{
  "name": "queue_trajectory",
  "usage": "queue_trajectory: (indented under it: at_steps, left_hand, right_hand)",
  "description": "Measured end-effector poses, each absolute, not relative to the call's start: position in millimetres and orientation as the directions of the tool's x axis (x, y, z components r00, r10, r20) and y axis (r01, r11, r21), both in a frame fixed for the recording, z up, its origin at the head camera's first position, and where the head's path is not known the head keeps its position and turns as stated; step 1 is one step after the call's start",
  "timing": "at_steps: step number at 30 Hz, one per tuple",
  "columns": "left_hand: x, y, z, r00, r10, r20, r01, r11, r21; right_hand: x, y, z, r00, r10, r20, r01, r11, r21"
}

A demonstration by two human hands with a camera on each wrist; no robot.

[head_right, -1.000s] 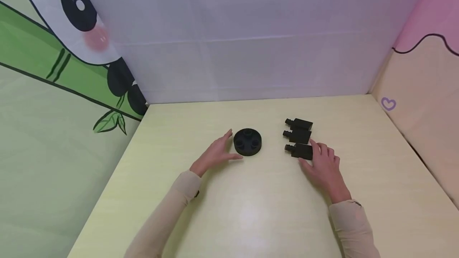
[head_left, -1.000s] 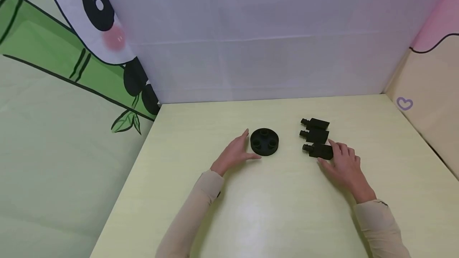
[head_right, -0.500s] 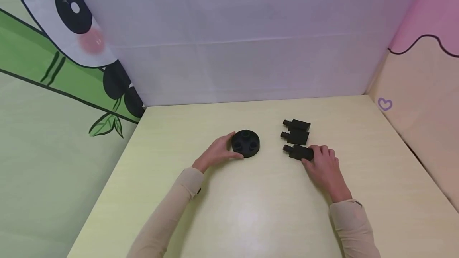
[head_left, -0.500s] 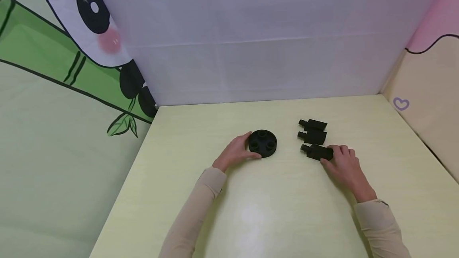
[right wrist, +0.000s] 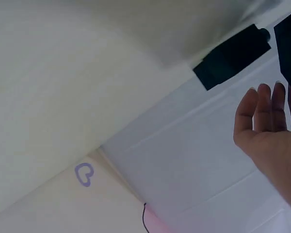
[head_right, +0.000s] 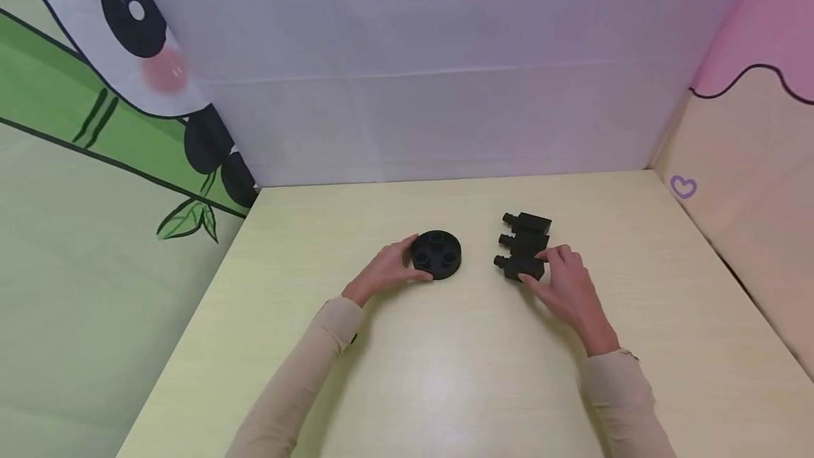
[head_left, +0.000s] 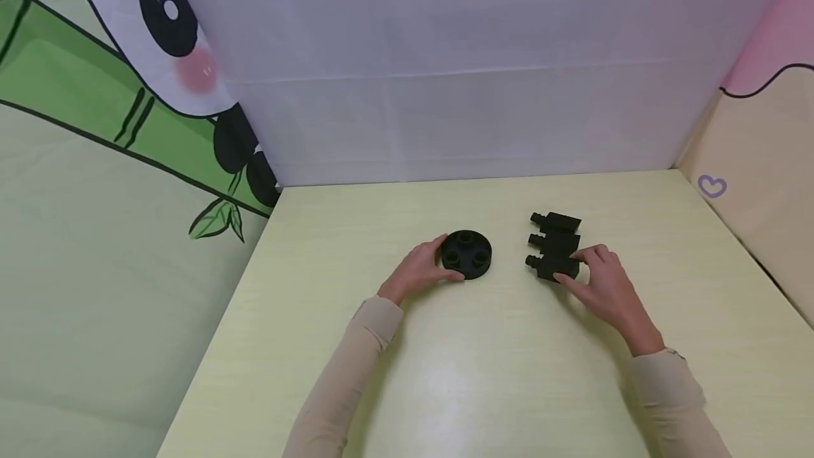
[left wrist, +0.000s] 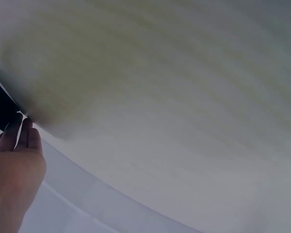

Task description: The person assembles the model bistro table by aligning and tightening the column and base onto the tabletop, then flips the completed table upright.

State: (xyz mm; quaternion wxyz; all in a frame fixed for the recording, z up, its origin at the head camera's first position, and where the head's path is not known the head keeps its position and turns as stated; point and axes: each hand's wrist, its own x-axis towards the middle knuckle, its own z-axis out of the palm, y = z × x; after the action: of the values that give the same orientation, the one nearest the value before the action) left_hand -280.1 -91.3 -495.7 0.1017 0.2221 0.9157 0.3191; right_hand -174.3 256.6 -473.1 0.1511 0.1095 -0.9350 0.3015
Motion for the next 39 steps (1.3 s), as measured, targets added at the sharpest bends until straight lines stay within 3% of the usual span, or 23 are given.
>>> queue_trajectory:
  at_steps: [14,32,39]
  left_hand:
    - [-280.3,-93.2,-496.3,-0.874,0.485,-0.035,0.357,0.688,0.632]
    - [-280.1,-90.8,-496.6,-0.868,0.496,-0.033,0.358,0.671,0.649]
    - [-281.1,-91.0,-495.7,-0.869,0.494,-0.033,0.357,0.672,0.649]
  right_hand:
    - [-214.5,197.1,-433.1,-0.958,-0.216,0.186,-0.285,0.758,-0.587]
    - [-235.9,172.7,-416.3,-0.967,-0.247,0.068,-0.247,0.829,-0.501]
    - [-249.3,161.9,-413.2,-0.968,-0.240,0.078,-0.249,0.855,-0.455]
